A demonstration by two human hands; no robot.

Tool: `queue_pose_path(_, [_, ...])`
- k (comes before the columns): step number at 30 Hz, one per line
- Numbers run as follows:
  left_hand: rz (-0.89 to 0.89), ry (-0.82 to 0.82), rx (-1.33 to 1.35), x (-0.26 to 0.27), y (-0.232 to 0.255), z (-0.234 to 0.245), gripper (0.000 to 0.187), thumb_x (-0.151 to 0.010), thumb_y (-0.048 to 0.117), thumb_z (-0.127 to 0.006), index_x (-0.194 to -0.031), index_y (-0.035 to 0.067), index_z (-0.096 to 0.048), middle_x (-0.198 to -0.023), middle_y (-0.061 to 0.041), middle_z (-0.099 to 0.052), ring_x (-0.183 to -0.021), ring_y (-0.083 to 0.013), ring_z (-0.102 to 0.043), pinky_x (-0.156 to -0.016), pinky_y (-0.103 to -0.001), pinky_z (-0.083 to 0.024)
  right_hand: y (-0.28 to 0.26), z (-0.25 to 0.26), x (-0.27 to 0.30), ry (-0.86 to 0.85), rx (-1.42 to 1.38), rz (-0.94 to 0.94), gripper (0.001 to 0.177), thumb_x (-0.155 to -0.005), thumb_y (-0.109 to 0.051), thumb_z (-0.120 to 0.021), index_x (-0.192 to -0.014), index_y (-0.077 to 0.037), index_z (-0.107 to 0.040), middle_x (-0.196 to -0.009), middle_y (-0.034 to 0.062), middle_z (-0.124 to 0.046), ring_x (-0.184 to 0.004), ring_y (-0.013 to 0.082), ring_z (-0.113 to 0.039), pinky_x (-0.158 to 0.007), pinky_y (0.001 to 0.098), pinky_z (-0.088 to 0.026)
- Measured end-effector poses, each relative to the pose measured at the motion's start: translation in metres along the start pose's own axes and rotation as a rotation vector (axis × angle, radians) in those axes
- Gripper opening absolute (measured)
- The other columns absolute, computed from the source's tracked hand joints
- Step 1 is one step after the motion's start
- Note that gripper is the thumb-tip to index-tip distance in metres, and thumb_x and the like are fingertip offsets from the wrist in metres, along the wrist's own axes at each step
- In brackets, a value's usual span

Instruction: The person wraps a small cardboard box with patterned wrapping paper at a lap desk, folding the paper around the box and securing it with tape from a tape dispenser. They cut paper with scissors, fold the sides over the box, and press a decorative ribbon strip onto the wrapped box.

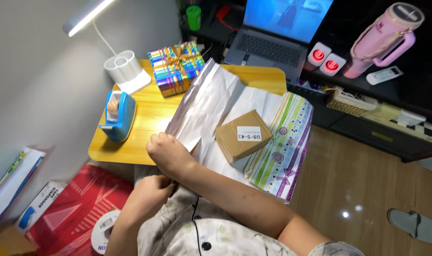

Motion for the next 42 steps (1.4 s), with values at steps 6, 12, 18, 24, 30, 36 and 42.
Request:
queue_pose_path(6, [-0.037,0.043,-0.099,0.009,0.017,0.001,0.035,-0.085,0.033,-0.064,-0.089,0.0,-0.074,-0.075,-0.022,-0.073,-0.07,-0.0371,-0.069,-0.071,-0.044,-0.053,0.002,-0.003,-0.001,-0.014,0.033,0.008,0.005,-0.078,-0.004,-0.064,-0.081,-0.007,-0.067,-0.087,0.009,-0.064,-0.089,0.0262,-0.066,-0.08,0.0365,-0.054])
queue_pose_path(12, [-0.097,0.113,-0.184,-0.006,0.019,-0.005,0.036,-0.085,0.035,-0.064,-0.092,0.002,-0.075,-0.088,-0.023,-0.073,-0.089,-0.0424,-0.069,-0.08,-0.048,-0.054,-0.001,0.004,0.002,-0.006,0.019,0.02,0.008,-0.076,-0.001,-0.063,-0.083,-0.006,-0.065,-0.089,0.0097,-0.063,-0.091,0.0255,-0.066,-0.083,0.0354,-0.055])
queue_pose_path(18, [-0.081,0.115,-0.213,-0.008,0.02,-0.008,0.037,-0.087,0.036,-0.063,-0.09,0.001,-0.073,-0.092,-0.025,-0.071,-0.094,-0.0442,-0.067,-0.081,-0.05,-0.053,0.0,0.008,0.001,-0.019,-0.015,0.051,0.012,-0.073,0.002,-0.063,-0.084,-0.004,-0.064,-0.089,0.0114,-0.063,-0.088,0.0265,-0.065,-0.082,0.0363,-0.054])
queue_pose_path(24, [0.01,0.072,-0.234,0.007,0.007,-0.001,0.037,-0.088,0.038,-0.063,-0.088,0.002,-0.073,-0.088,-0.025,-0.072,-0.09,-0.0427,-0.069,-0.081,-0.049,-0.053,-0.001,0.009,0.004,0.05,-0.018,0.047,0.01,-0.075,0.002,-0.063,-0.083,-0.005,-0.062,-0.089,0.0107,-0.061,-0.09,0.0267,-0.064,-0.082,0.0359,-0.054])
queue_pose_path(30, [-0.22,0.146,-0.208,-0.028,-0.001,-0.021,0.03,-0.089,0.029,-0.059,-0.1,0.003,-0.07,-0.097,-0.025,-0.072,-0.097,-0.0436,-0.067,-0.082,-0.048,-0.053,-0.006,0.001,0.005,0.021,0.011,0.062,0.008,-0.076,-0.001,-0.063,-0.082,-0.006,-0.062,-0.088,0.0096,-0.06,-0.089,0.0248,-0.064,-0.082,0.0346,-0.054])
queue_pose_path(36, [-0.295,0.158,-0.197,-0.066,-0.027,-0.032,0.029,-0.09,0.024,-0.058,-0.107,0.004,-0.069,-0.103,-0.025,-0.073,-0.104,-0.0433,-0.066,-0.086,-0.047,-0.051,-0.006,0.003,0.003,0.074,0.0,0.07,0.004,-0.078,-0.004,-0.062,-0.081,-0.006,-0.061,-0.088,0.0093,-0.06,-0.089,0.0248,-0.064,-0.081,0.035,-0.055])
queue_pose_path(42, [-0.452,0.196,-0.253,-0.079,-0.042,-0.037,0.031,-0.09,0.02,-0.06,-0.116,0.005,-0.065,-0.111,-0.022,-0.071,-0.108,-0.0395,-0.065,-0.091,-0.044,-0.05,-0.008,0.0,0.002,0.057,-0.044,0.07,0.003,-0.078,-0.005,-0.062,-0.08,-0.006,-0.061,-0.088,0.0087,-0.06,-0.088,0.0247,-0.064,-0.081,0.0355,-0.054])
Point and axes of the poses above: each hand's wrist, its own x-axis away from the middle knuckle, its own z-axis out of the back of the hand, y = z × x, the point moved 8 cm from there along -x, towards the middle knuckle
